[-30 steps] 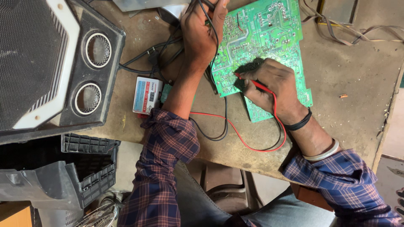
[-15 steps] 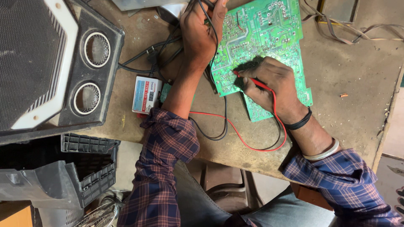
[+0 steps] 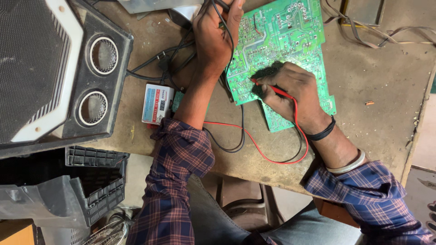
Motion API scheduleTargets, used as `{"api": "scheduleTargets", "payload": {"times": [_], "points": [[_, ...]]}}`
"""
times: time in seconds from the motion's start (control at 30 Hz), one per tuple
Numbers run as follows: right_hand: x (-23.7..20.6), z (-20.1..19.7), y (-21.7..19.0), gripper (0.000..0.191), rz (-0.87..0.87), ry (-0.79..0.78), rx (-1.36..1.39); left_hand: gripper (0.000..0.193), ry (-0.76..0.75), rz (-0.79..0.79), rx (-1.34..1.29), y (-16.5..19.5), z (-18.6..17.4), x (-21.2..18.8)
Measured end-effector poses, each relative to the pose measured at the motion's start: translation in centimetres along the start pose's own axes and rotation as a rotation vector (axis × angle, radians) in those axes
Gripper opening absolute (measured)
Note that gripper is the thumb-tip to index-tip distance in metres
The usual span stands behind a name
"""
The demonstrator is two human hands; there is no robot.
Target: The person uses a multimeter with red and black probes to test various points on a green circuit board placed on a workbench. The person repeatedly touches different solder joints and traces while holding the board steady with the other hand.
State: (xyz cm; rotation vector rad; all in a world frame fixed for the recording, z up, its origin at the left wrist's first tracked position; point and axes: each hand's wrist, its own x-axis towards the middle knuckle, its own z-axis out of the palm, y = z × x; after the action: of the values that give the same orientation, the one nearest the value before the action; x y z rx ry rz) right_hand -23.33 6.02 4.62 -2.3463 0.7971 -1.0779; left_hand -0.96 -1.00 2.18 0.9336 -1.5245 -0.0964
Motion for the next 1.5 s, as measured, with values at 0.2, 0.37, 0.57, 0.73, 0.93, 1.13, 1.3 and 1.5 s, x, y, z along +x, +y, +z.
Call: {"api": "scheduleTargets", "payload": {"times": [0.2,0.37,0.57,0.73,0.93,1.13,1.3,1.5], "points": [[0.0,-0.2,0.1,0.011,-0.002,-0.005,0.017,0.013,0.0,-0.026,-0.003,0.2,0.0,0.1],[-0.1,-0.1,0.1,0.01,0.007,-0.013,0.003,0.013,0.006,-0.02,-0.007,0.3,-0.2,0.1],[0.1,0.1,-0.1,0.01,0.0,-0.008,-0.013,0.012,0.013,-0.034,0.02,0.2,0.0,0.0],[0.5,-0.1,-0.8,0.014,-0.043,-0.094,0.054,0.016,0.008,-0.062,-0.011,0.0,0.0,-0.3],[1.2,-0.5,-1.3,0.019,-0.04,-0.164,0.019,0.02,0.026,0.008,0.045,-0.8,0.2,-0.3],[1.2,-0.4,-1.2,0.017,-0.032,-0.169,0.053,0.021,0.025,-0.023,0.049,-0.8,0.3,-0.5],[1.1,-0.4,-1.0,0.019,-0.045,-0.178,0.086,0.019,0.015,-0.005,0.035,-0.6,0.1,-0.4],[1.1,-0.5,-0.8,0.019,-0.03,-0.216,0.095,0.02,0.016,-0.013,0.048,-0.6,0.2,-0.5]]}}
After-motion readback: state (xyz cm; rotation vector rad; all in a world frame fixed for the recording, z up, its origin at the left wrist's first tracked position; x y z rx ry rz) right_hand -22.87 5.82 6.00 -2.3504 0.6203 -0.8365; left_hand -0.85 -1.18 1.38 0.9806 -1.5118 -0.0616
